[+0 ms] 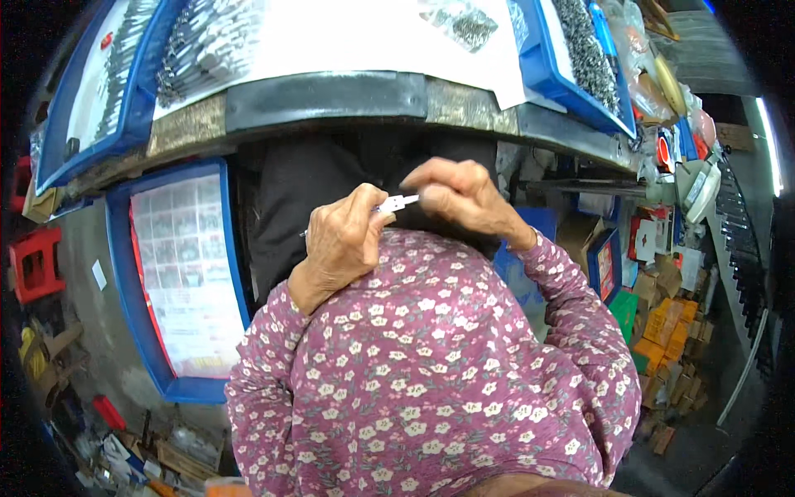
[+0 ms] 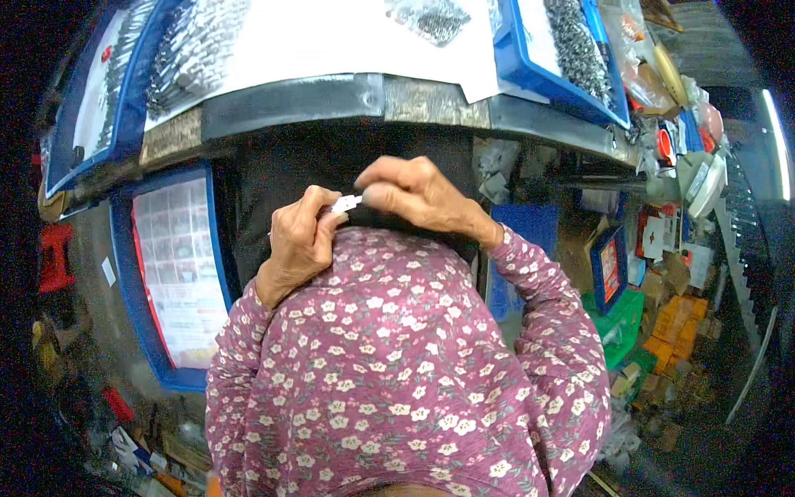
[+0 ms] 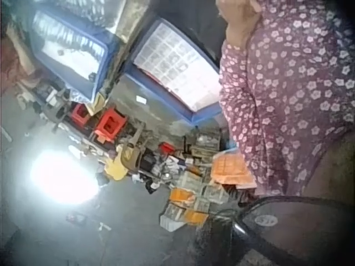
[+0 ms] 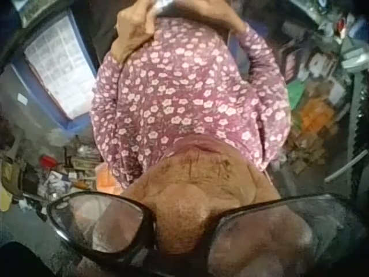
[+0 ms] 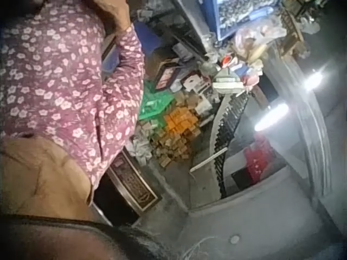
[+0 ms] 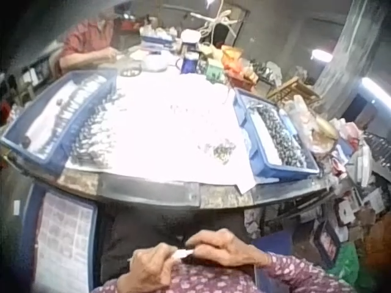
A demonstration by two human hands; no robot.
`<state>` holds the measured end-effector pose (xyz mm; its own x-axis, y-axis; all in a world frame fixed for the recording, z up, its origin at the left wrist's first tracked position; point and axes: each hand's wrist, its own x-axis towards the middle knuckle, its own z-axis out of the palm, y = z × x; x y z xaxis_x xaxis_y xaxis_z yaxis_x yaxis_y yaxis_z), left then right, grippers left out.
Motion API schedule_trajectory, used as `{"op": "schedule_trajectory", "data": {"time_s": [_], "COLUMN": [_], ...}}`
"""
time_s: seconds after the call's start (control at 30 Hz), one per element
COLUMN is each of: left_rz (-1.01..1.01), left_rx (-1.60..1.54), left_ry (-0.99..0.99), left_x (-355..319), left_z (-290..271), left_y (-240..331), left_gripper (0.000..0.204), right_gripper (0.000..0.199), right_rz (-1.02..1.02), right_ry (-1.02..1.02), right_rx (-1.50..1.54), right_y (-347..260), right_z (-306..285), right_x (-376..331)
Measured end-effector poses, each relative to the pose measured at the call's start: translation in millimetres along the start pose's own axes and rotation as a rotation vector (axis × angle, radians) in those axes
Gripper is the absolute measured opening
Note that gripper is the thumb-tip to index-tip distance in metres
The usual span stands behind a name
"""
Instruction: Assembling small metal components, possibly tweezers or medical instruments, by fitting parts together at a manual workstation.
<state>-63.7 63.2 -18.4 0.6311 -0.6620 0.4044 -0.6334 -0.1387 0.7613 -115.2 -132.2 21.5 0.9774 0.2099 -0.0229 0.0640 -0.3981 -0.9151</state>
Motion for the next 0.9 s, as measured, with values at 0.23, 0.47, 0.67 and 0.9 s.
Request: {"op": "schedule_trajectory", "data": {"time_s": [0.23, 0.47, 0.67, 0.9], "left_rz": [-0.123, -0.212, -0.323, -0.426], "left_rx": [-0.138, -0.193, -0.271, -0.397], "left_ry": [0.052, 0.01, -0.033, -0.015], "left_x": [13, 17, 21, 30], "left_z": [0, 5, 1, -3], "left_y": [-6, -13, -11, -6], "left_gripper": [0.011, 0.01, 0.01, 0.009], "right_gripper": [0.014, 0.015, 0.015, 0.012], "right_rz": [0.051, -0.078, -0.089, -0.087], "right_ry": [0.506, 0.712, 0.761, 0.59], "right_rx": [-0.116, -0.516, -0.813, -0.983], "right_y": [3, 48, 69, 78], "right_z": [-47, -104, -124, -129], "right_x": [38, 74, 89, 105]}}
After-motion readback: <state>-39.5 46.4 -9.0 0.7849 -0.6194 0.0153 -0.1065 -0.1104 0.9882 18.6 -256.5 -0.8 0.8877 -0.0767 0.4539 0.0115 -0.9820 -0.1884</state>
